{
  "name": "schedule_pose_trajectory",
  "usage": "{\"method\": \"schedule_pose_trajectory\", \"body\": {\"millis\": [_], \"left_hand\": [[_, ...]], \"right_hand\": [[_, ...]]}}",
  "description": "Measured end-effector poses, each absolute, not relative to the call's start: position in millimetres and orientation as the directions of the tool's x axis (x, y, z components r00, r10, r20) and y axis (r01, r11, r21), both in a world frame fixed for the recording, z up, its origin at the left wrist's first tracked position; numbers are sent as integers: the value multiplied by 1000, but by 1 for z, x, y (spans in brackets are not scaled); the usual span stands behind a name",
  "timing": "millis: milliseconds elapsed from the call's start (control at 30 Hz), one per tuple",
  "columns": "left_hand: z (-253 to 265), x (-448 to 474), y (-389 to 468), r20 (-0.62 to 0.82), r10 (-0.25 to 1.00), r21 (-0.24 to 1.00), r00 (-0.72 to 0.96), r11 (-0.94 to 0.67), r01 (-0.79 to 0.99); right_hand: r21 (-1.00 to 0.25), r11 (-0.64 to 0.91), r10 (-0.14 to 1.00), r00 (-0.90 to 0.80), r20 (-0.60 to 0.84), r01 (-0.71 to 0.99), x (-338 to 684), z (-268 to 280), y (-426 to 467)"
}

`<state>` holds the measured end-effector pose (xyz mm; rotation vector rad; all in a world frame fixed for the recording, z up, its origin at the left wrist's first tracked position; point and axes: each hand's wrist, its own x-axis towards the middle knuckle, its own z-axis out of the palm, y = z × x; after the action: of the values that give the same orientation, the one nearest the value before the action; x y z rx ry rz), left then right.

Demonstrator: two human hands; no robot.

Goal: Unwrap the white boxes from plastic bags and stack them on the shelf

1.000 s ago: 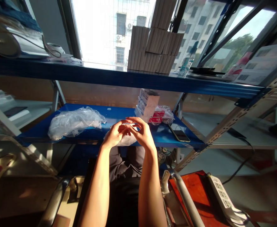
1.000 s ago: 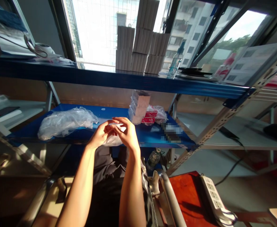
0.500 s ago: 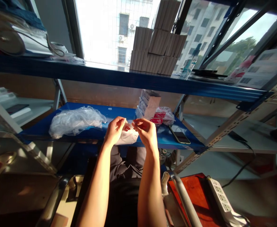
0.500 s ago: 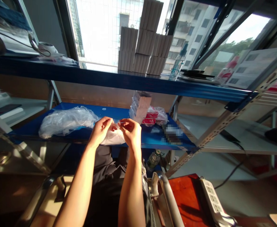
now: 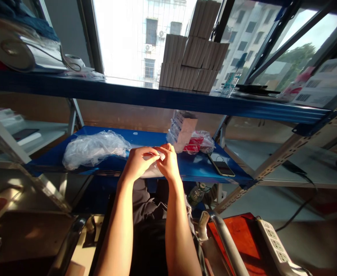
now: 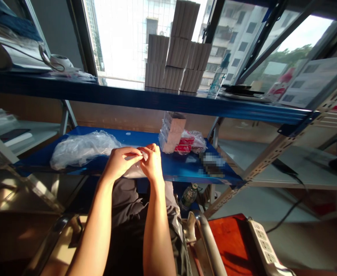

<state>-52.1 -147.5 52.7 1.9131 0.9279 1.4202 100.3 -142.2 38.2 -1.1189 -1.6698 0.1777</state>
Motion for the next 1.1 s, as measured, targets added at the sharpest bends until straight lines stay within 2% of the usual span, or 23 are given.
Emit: {"method": "schedule_pose_trajectory", "body": {"millis": [100, 333, 533, 633, 867, 967, 1100], "left_hand": [[53, -58, -144, 565, 800, 769, 200, -599, 222], [51, -64, -135, 672, 732, 624, 112, -641, 447], [44, -54, -129, 735, 675, 574, 59, -666, 476], [41, -51, -125, 745, 667, 583, -7, -645, 495], [35, -61, -123, 706, 707, 615, -26, -595, 518], [33, -64, -124, 693, 721, 618, -9, -588, 522], [26, -71, -122, 672, 740, 648, -34, -565, 510]], "right_hand": [[-636, 606, 745, -61, 664, 477, 101, 33, -135], [-824, 503, 850, 23, 526, 261, 109, 38, -140], [-903, 421, 901, 73, 428, 89, 110, 43, -144], [-911, 393, 892, 189, 411, 125, 110, 40, -138], [-848, 351, 794, 355, 494, 396, 118, 18, -120], [-855, 373, 803, 336, 492, 359, 120, 3, -113], [-895, 317, 853, 319, 414, 313, 124, -11, -108]]}}
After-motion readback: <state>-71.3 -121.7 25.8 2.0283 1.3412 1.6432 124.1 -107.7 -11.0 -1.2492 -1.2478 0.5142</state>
